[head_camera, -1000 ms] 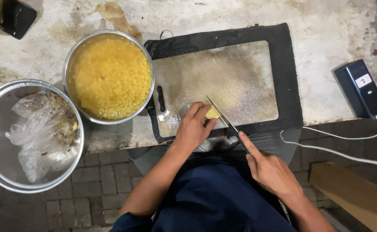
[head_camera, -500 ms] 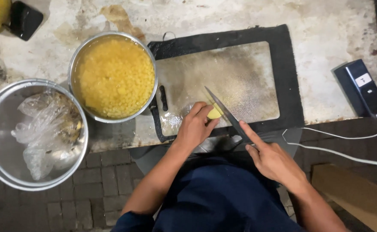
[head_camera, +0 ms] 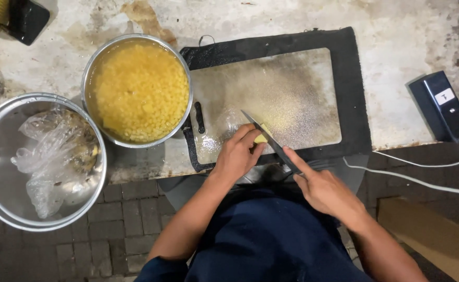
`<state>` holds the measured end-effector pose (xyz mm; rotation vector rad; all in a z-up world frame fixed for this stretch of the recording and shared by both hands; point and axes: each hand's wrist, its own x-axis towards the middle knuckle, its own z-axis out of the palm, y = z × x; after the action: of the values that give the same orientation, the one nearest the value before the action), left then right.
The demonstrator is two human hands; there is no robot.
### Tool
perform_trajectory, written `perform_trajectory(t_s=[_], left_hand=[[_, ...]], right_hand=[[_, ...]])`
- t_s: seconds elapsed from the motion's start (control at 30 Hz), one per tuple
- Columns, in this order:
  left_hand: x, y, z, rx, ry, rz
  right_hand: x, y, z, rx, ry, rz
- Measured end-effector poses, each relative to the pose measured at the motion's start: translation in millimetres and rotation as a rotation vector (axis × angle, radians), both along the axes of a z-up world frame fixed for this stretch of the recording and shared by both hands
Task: Slicing small pieces of an ingredient on a cutting board and adding them to a bowl of corn and liquid.
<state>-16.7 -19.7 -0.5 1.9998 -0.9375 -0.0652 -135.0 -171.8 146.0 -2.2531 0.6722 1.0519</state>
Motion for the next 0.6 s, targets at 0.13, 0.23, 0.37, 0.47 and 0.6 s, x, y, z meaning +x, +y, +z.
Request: perform_trajectory(t_s=[0.13, 0.23, 0.37, 0.47, 0.6], left_hand=[[-3, 6, -6, -0.030, -0.014, 0.009], [-2, 10, -10, -0.032, -0.051, 0.010], [-1, 14, -10, -0.022, -0.097, -0.080], [-1, 14, -15, 0.034, -0.136, -0.083], [0, 10, -3, 0.002, -0.135, -0.035]], right_hand=[[-2, -1, 7, -0.037, -0.014, -0.010], [-8, 1, 8, -0.063, -0.010, 0.000], [-36, -6, -34, -0.022, -0.112, 0.099], [-30, 4, -40, -0.115, -0.030, 0.150], [-2, 12, -4, -0.039, -0.068, 0.051]])
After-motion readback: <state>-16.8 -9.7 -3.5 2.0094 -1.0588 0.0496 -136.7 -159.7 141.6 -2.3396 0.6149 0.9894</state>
